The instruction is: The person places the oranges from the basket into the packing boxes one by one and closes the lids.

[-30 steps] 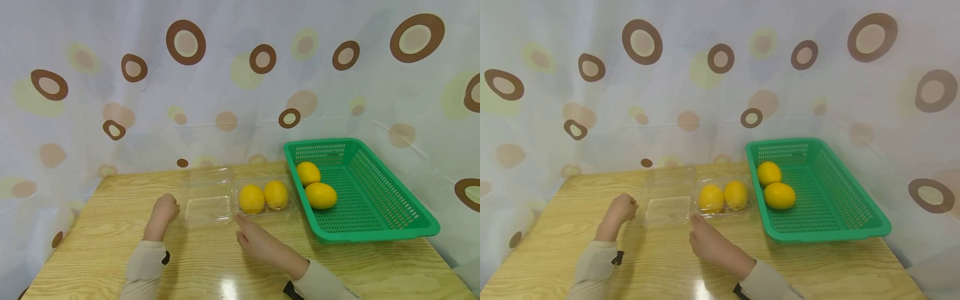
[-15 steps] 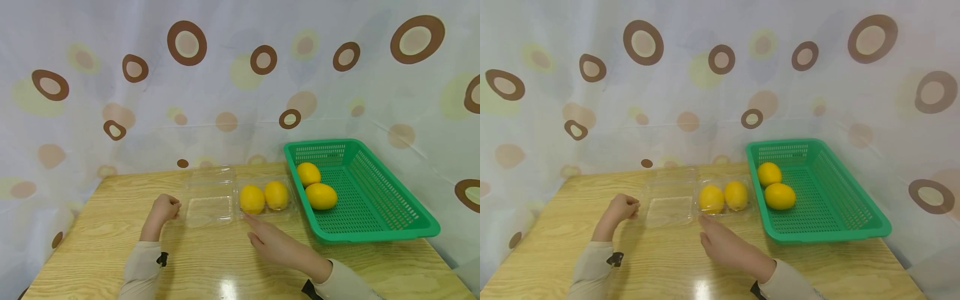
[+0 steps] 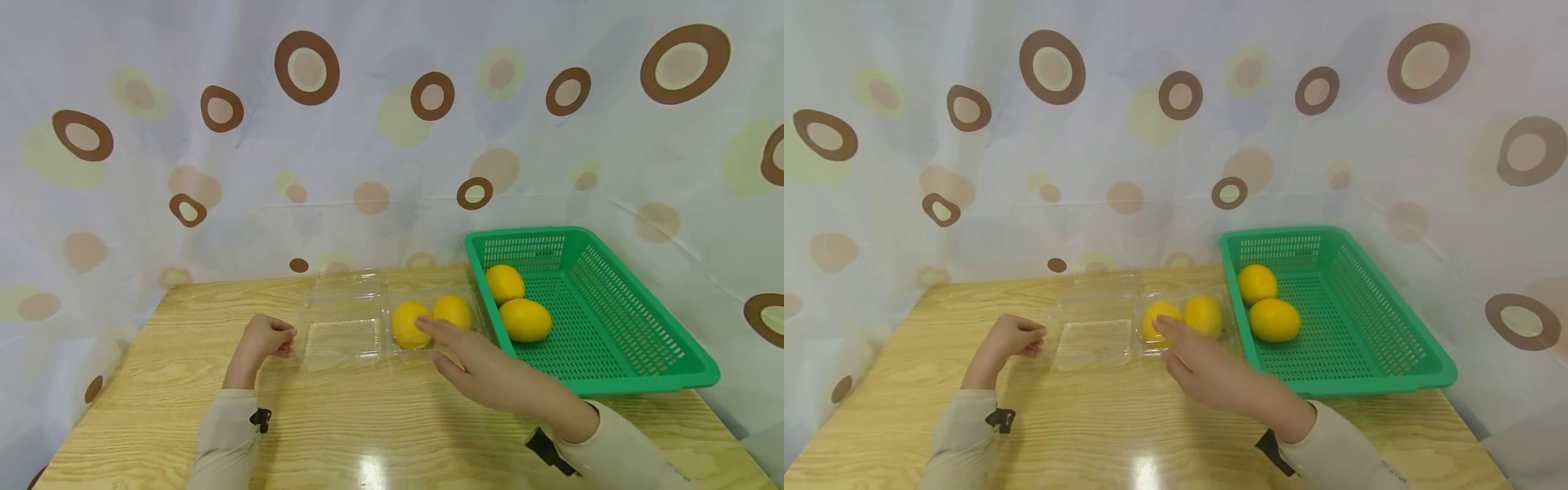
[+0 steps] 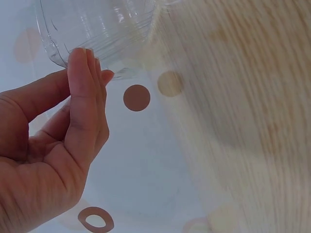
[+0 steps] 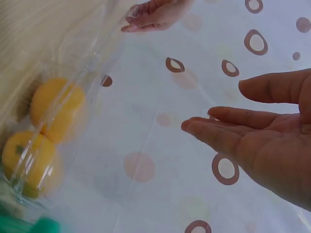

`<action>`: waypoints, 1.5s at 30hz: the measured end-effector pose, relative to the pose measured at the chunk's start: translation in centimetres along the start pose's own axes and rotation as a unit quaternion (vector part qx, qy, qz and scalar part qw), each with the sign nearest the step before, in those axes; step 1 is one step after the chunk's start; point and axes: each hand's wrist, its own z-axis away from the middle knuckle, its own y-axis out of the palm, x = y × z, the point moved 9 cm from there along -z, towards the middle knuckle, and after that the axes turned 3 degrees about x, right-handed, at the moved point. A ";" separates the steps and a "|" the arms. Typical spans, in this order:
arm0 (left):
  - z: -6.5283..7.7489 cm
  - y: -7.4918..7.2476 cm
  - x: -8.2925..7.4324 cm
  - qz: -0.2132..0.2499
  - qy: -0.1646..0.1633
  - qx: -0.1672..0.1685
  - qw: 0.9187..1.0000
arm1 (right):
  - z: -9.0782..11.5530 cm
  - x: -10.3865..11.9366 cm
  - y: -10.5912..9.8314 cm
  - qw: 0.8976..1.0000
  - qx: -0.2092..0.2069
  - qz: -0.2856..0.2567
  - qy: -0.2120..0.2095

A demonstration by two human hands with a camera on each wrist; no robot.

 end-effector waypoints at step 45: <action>0.1 -0.1 0.0 0.009 -0.003 -0.013 1.000 | -0.9 -17.6 -7.8 0.967 0.167 0.108 0.162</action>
